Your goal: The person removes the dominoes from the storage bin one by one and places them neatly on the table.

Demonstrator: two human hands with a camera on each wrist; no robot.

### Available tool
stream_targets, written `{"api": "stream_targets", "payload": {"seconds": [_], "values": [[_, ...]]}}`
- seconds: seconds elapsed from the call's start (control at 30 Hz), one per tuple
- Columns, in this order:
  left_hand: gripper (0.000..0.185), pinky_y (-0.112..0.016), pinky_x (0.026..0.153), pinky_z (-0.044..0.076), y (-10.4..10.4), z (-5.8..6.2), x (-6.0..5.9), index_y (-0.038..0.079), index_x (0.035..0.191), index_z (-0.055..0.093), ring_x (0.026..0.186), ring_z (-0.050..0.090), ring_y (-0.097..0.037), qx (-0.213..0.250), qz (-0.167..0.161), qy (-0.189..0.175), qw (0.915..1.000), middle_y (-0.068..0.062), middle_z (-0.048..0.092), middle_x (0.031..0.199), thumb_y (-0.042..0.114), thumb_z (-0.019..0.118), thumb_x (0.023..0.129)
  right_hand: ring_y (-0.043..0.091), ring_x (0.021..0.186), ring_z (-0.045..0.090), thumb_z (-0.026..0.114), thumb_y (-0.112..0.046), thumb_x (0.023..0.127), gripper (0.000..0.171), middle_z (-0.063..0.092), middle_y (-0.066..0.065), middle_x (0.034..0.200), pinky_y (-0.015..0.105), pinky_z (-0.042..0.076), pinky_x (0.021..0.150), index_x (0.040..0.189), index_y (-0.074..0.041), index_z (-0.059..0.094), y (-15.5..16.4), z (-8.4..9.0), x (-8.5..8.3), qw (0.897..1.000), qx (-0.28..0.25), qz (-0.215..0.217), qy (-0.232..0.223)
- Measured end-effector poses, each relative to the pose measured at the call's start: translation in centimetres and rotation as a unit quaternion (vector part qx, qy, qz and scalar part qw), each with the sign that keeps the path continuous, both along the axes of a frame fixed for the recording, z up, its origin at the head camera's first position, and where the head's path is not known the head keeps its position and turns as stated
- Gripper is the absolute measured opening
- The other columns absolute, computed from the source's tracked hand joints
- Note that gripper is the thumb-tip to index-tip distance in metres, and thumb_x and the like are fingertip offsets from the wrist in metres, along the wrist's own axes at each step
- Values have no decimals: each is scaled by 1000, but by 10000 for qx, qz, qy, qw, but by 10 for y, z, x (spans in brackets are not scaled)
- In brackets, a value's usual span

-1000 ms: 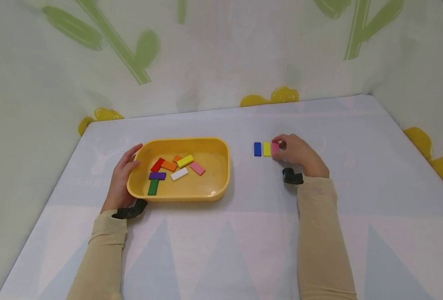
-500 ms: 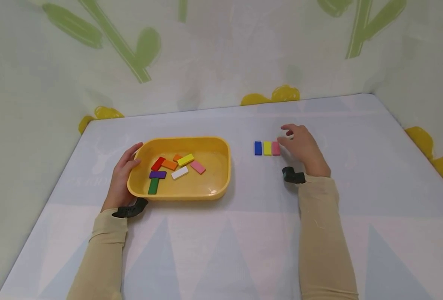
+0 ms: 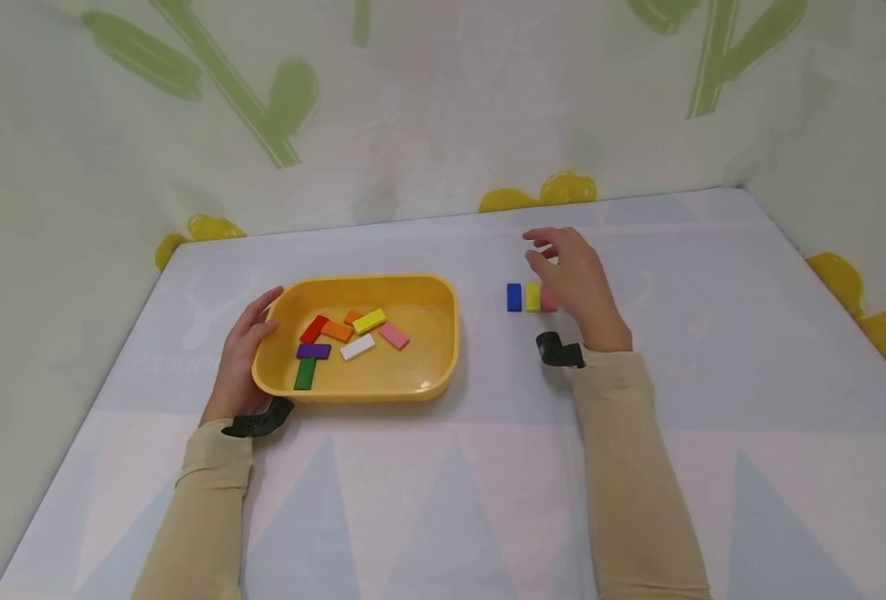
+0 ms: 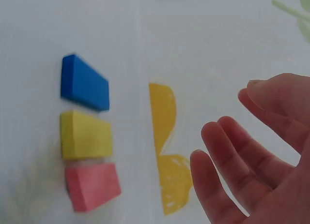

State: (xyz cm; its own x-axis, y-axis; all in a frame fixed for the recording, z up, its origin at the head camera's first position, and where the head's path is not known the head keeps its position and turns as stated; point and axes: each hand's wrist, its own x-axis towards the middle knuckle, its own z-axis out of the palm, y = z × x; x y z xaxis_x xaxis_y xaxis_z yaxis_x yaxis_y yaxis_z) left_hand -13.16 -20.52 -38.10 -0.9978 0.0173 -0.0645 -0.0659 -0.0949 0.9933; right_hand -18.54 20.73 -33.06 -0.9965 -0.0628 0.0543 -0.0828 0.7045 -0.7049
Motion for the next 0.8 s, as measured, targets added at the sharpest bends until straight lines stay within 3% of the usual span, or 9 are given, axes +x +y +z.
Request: {"api": "stream_targets", "payload": {"seconds": [0.4, 0.8], "values": [[43, -28, 95, 38, 1, 0, -1, 25, 134, 39, 122, 37, -20, -78, 39, -8, 10000, 2, 35, 137, 18, 42, 92, 18, 102, 49, 49, -29, 91, 35, 49, 2, 119, 38, 44, 88, 123, -16, 52, -41, 15, 8, 9952, 2, 733, 645], [44, -28, 95, 38, 1, 0, 1, 23, 136, 37, 122, 37, -21, -86, 72, -34, 9999, 1, 35, 137, 17, 42, 93, 10, 94, 53, 54, -21, 89, 29, 52, 0, 111, 27, 47, 81, 117, -15, 55, -90, 19, 24, 9746, -90, 2066, 858]]}}
